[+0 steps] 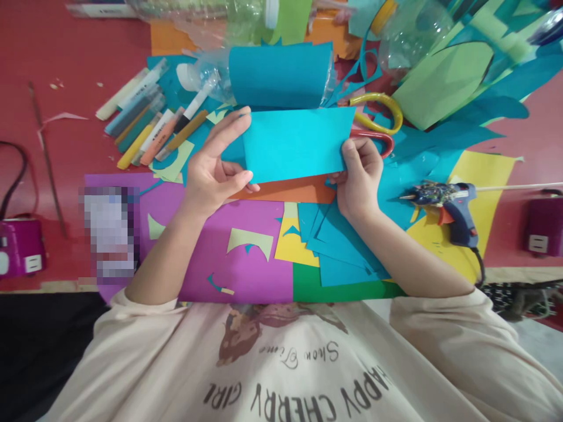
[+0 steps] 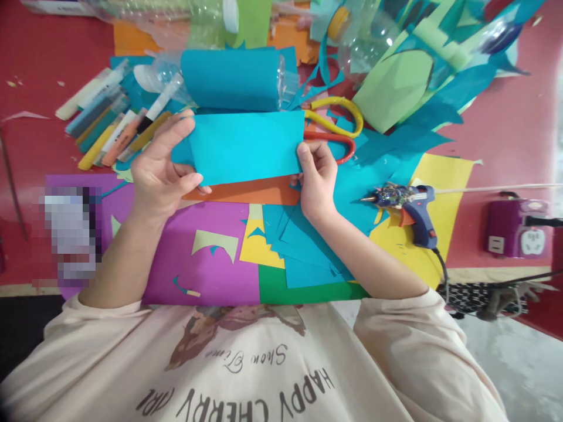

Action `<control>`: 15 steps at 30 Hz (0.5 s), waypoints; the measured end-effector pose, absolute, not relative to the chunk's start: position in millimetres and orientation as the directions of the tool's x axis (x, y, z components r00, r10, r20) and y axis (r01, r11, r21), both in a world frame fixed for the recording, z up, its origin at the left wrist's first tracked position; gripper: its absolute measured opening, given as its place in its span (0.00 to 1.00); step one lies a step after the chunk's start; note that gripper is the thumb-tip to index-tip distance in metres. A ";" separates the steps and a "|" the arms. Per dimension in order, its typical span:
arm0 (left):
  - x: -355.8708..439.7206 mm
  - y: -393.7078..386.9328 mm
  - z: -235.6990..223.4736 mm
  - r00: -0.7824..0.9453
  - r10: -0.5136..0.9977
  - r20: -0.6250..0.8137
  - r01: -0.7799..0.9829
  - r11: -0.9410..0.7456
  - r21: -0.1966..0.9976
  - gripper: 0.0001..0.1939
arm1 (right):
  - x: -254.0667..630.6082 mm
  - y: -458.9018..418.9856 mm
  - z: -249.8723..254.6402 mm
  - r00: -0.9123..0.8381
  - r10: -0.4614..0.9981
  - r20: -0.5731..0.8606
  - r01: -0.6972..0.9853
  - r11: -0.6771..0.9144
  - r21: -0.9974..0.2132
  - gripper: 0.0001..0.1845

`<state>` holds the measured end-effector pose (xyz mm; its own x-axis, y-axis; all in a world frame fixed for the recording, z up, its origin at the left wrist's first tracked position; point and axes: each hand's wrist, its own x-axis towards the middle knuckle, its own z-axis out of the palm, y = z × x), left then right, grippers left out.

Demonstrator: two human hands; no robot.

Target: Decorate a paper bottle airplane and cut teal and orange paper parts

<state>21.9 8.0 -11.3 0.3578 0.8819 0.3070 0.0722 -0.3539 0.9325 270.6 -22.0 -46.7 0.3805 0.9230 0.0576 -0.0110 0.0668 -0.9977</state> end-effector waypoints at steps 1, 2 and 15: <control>21.7 8.3 -11.3 0.362 0.880 0.308 0.081 -0.358 0.930 0.31 | 270.0 -21.9 -46.1 0.385 0.921 0.053 -0.020 0.066 -0.998 0.24; 21.6 8.6 -11.3 0.368 0.876 0.311 0.085 -0.365 0.927 0.31 | 269.4 -21.9 -45.5 0.389 0.920 0.050 -0.029 0.066 -0.997 0.24; 23.7 5.4 -15.4 0.354 0.853 0.384 0.150 -0.456 0.877 0.31 | 272.3 -20.0 -44.1 0.288 0.957 0.035 -0.096 0.065 -0.993 0.19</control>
